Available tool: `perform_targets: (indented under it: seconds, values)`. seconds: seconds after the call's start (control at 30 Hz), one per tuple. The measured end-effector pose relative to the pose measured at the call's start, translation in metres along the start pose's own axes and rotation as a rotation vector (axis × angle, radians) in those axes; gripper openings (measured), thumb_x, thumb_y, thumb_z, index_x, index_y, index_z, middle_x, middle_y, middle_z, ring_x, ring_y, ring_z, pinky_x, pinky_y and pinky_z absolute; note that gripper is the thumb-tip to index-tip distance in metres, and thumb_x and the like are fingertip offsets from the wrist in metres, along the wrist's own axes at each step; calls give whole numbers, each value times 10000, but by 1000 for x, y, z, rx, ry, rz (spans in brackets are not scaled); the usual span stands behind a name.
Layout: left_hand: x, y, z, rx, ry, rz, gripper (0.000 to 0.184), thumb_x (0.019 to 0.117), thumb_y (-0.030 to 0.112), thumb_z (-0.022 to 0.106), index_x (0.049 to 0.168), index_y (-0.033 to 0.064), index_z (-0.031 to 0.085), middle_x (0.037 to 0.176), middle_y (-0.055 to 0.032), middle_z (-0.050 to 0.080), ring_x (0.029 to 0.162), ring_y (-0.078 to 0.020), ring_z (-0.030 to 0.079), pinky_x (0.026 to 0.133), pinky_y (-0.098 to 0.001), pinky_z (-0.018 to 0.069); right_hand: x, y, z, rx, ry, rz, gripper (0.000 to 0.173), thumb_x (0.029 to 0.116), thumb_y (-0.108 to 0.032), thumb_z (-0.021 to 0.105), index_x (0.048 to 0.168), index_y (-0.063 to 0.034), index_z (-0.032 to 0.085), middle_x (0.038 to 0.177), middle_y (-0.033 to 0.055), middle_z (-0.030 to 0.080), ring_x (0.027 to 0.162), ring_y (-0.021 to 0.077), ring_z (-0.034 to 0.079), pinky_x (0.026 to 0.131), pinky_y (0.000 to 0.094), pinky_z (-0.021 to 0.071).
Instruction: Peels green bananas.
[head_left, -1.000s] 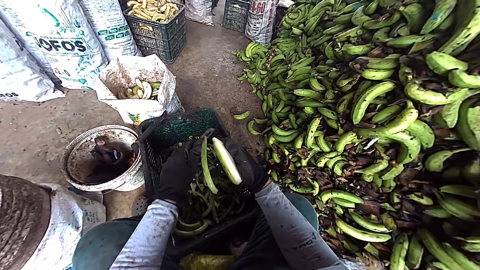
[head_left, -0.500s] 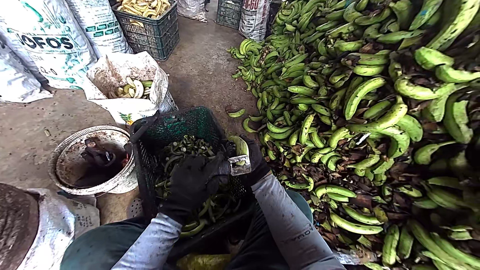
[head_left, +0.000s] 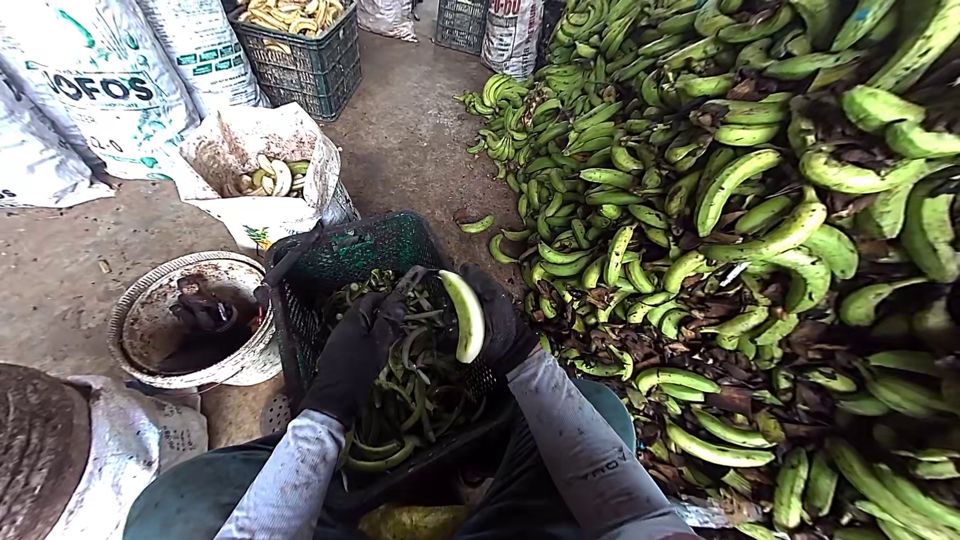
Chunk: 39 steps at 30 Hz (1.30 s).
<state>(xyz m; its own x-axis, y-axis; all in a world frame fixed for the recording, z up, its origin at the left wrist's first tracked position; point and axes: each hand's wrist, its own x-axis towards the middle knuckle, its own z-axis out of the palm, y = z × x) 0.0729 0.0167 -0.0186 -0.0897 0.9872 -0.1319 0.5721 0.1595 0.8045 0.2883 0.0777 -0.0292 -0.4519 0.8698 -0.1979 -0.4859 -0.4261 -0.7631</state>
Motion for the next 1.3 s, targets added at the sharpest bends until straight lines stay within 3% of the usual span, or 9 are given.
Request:
perform_targets:
  seconds: [0.17, 0.27, 0.43, 0.6, 0.73, 0.8, 0.97, 1.13, 1.3]
  values:
    - [-15, -1, 12, 251, -66, 440, 650, 997, 600, 467, 1446, 145, 586, 1308, -150, 667, 1200, -329, 640, 1015, -577, 496, -1, -14, -16, 164, 17, -50, 416, 1069, -415, 336, 990, -150, 646, 767, 15, 655, 648, 97, 641, 591, 273, 572]
    - [-22, 0, 29, 325, -26, 638, 666, 990, 634, 470, 1404, 137, 629, 1242, -179, 691, 1140, -383, 665, 947, -586, 534, -5, -13, -18, 97, 107, -22, 411, 1080, -412, 327, 1014, -142, 630, 744, -1, 630, 607, 72, 613, 550, 235, 546]
    - [-11, 13, 32, 253, -77, 265, 536, 1023, 455, 539, 1465, 153, 566, 1328, -172, 643, 1204, -359, 628, 1023, -575, 489, -9, -2, 2, -1, 52, 20, 393, 1090, -317, 306, 960, -147, 635, 744, -5, 655, 648, 69, 641, 595, 236, 564]
    - [8, -4, 9, 36, 65, -42, 486, 1068, 511, 441, 1336, 133, 590, 1033, -147, 690, 936, -307, 674, 847, -584, 533, -10, 7, 3, -303, -32, -116, 321, 1093, -278, 332, 1107, -137, 620, 873, -7, 656, 768, 56, 640, 706, 243, 573]
    - [5, -13, -1, -507, 88, -102, 479, 1054, 502, 497, 1373, 146, 535, 1089, -65, 670, 884, -150, 668, 777, -365, 583, -16, 6, 9, -865, 208, -268, 418, 1067, -421, 421, 1353, -156, 574, 1178, 33, 656, 1017, 96, 625, 878, 333, 541]
    - [-1, -9, 4, -814, 19, -112, 337, 1066, 377, 530, 1313, 149, 555, 980, -17, 666, 735, -91, 638, 655, -259, 569, -12, 12, 23, -971, 285, -297, 382, 1045, -453, 485, 1262, -159, 598, 1017, 35, 652, 838, 118, 618, 706, 347, 533]
    - [-24, -11, 16, -1075, -134, -106, 237, 1080, 316, 445, 1137, 147, 601, 721, 34, 587, 583, -39, 578, 527, -193, 521, -17, 36, 63, -1230, 55, -578, 286, 1013, -228, 539, 1176, -39, 679, 1123, 135, 637, 943, 191, 642, 769, 375, 566]
    - [-59, 16, -61, -807, 232, -230, 282, 1097, 241, 448, 1369, 197, 509, 968, 29, 610, 754, -49, 608, 689, -215, 559, -4, 48, 64, -1028, -44, -378, 340, 1067, -260, 427, 1284, -160, 668, 1213, 19, 661, 994, 104, 637, 835, 330, 552]
    - [-93, -75, -159, -444, 935, 367, 279, 999, 142, 616, 1261, 109, 525, 1087, 47, 673, 873, -83, 672, 753, -297, 600, 11, 78, 41, -1590, -246, -5, 453, 1060, -404, 450, 1456, -217, 564, 1380, 99, 622, 1247, 258, 607, 1058, 497, 482]
